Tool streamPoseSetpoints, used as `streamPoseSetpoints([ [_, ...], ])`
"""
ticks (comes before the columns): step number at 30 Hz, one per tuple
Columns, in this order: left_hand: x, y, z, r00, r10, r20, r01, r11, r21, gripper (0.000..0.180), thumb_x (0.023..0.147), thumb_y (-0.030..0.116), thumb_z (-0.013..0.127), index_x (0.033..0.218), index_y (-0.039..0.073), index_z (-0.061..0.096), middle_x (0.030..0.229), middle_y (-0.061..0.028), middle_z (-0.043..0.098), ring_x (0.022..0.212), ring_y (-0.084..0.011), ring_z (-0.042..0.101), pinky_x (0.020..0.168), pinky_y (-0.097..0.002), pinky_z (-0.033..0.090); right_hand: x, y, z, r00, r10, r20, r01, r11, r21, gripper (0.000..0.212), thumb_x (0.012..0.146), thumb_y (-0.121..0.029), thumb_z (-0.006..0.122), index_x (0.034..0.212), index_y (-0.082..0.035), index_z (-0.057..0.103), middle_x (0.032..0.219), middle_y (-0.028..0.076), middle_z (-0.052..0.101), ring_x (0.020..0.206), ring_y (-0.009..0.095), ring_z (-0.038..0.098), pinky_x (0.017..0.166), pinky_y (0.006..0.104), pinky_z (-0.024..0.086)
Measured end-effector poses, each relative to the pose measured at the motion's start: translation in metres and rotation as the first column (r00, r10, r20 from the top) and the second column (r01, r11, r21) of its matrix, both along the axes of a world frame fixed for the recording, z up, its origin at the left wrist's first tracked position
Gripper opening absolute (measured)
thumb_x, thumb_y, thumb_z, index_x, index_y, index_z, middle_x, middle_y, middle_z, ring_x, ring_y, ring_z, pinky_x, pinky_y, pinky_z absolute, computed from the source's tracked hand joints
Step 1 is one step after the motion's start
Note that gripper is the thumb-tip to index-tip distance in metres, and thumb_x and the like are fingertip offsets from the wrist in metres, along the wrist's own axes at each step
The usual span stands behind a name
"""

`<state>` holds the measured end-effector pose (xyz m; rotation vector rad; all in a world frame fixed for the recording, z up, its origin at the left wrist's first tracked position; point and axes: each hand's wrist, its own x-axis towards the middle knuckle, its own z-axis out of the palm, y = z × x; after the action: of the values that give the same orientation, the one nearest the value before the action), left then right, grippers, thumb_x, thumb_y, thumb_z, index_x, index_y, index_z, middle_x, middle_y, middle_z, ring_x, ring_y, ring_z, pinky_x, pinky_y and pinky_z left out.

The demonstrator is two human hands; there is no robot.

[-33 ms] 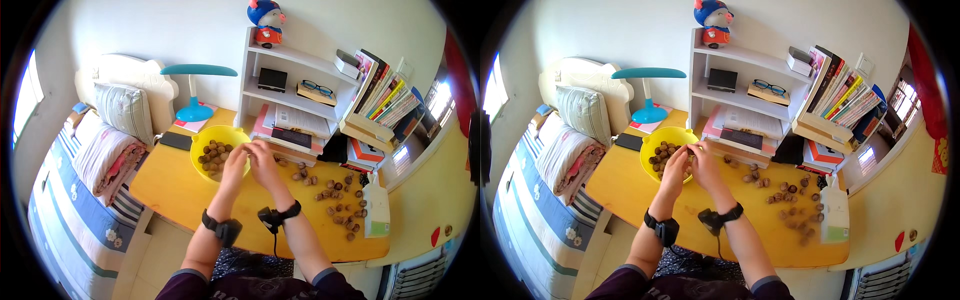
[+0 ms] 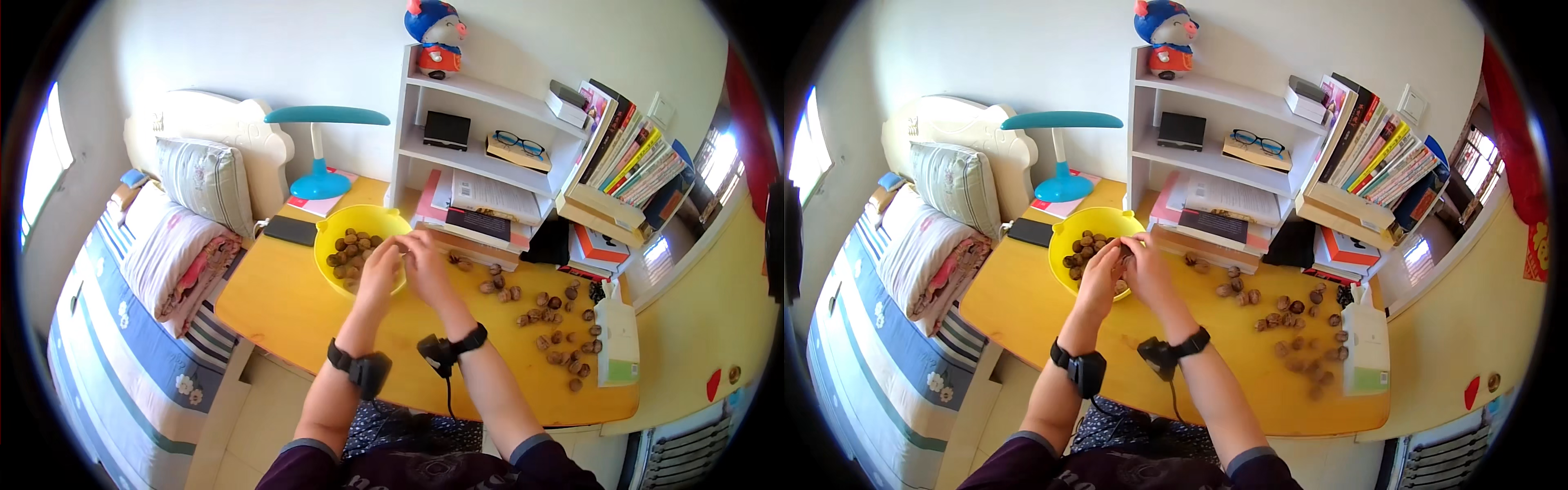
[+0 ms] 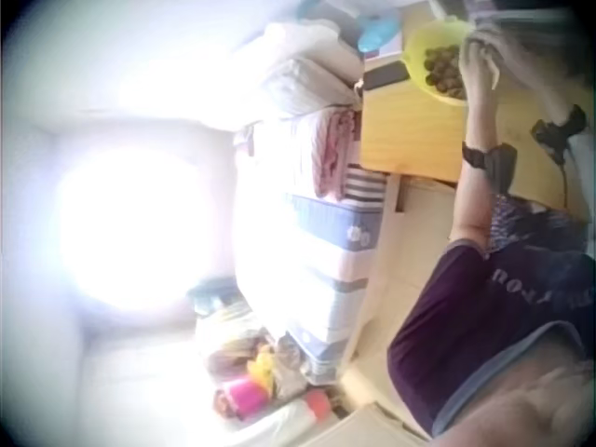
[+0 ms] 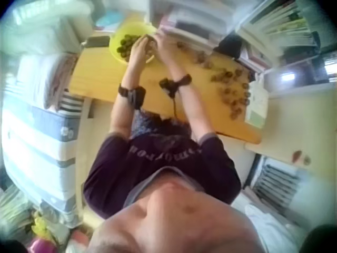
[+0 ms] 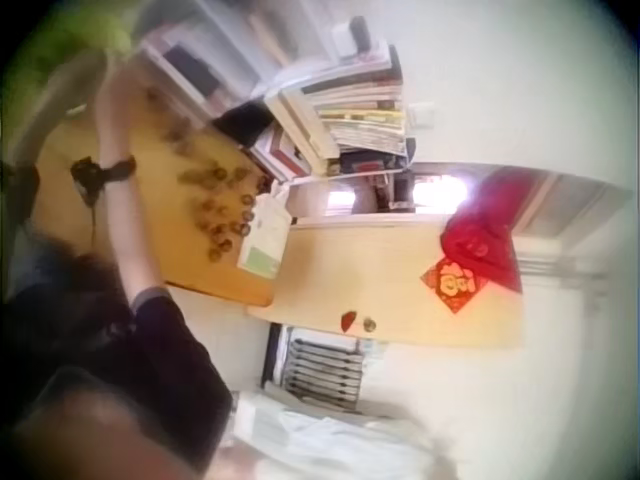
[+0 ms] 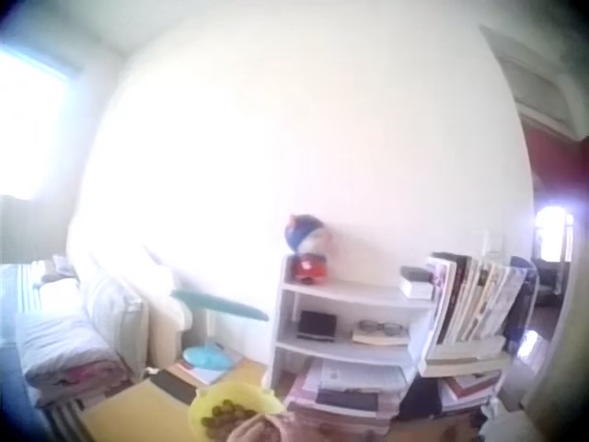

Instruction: Picking up walnuts from a desk and placing them into a yellow bowl.

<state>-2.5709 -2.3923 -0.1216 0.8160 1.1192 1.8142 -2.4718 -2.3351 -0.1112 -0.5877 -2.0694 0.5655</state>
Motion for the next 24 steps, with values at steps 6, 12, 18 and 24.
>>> streamPoseSetpoints([
  [6,-0.049,0.004,-0.011,0.969,-0.201,0.143,0.233,0.935,-0.266,0.021,0.092,0.022,0.047,0.102,0.006,0.057,0.095,-0.0024,0.058,0.086,-0.0107,0.055,0.072,-0.0237,0.044,-0.034,0.009,-0.034,0.989,-0.005,0.147,0.024,0.992,-0.121,0.027,0.076,0.002,0.051,0.101,-0.002,0.059,0.102,0.019,0.054,0.094,0.034,0.056,0.079,0.0355,0.047],
  [12,-0.068,0.038,-0.056,0.931,-0.285,-0.228,0.2,0.921,-0.335,0.02,0.091,0.018,0.044,0.097,0.005,0.056,0.093,-0.0049,0.057,0.079,-0.0132,0.057,0.065,-0.027,0.048,-0.042,0.01,-0.038,0.888,-0.082,0.453,0.105,0.994,-0.026,0.012,0.076,-0.006,0.053,0.084,-0.002,0.062,0.091,0.021,0.059,0.087,0.037,0.058,0.072,0.0411,0.048],
  [18,-0.074,0.049,-0.066,0.782,-0.337,-0.525,0.111,0.903,-0.414,0.017,0.089,0.013,0.042,0.092,0.003,0.056,0.085,-0.0079,0.058,0.076,-0.0162,0.057,0.062,-0.0287,0.048,-0.043,0.012,-0.042,0.82,-0.124,0.559,0.112,0.992,0.056,0.015,0.077,-0.013,0.054,0.081,-0.002,0.064,0.084,0.019,0.062,0.079,0.037,0.061,0.07,0.0425,0.049],
  [24,-0.039,0.021,-0.025,0.761,0.15,-0.631,-0.183,0.983,0.013,0.024,0.084,0.002,0.046,0.105,-0.002,0.057,0.09,-0.0072,0.061,0.076,-0.0122,0.057,0.06,-0.0251,0.045,-0.019,0.016,-0.019,0.981,-0.188,0.054,0.182,0.978,0.101,0.014,0.077,-0.002,0.053,0.088,-0.003,0.062,0.088,0.016,0.061,0.078,0.034,0.059,0.068,0.0418,0.047],
])
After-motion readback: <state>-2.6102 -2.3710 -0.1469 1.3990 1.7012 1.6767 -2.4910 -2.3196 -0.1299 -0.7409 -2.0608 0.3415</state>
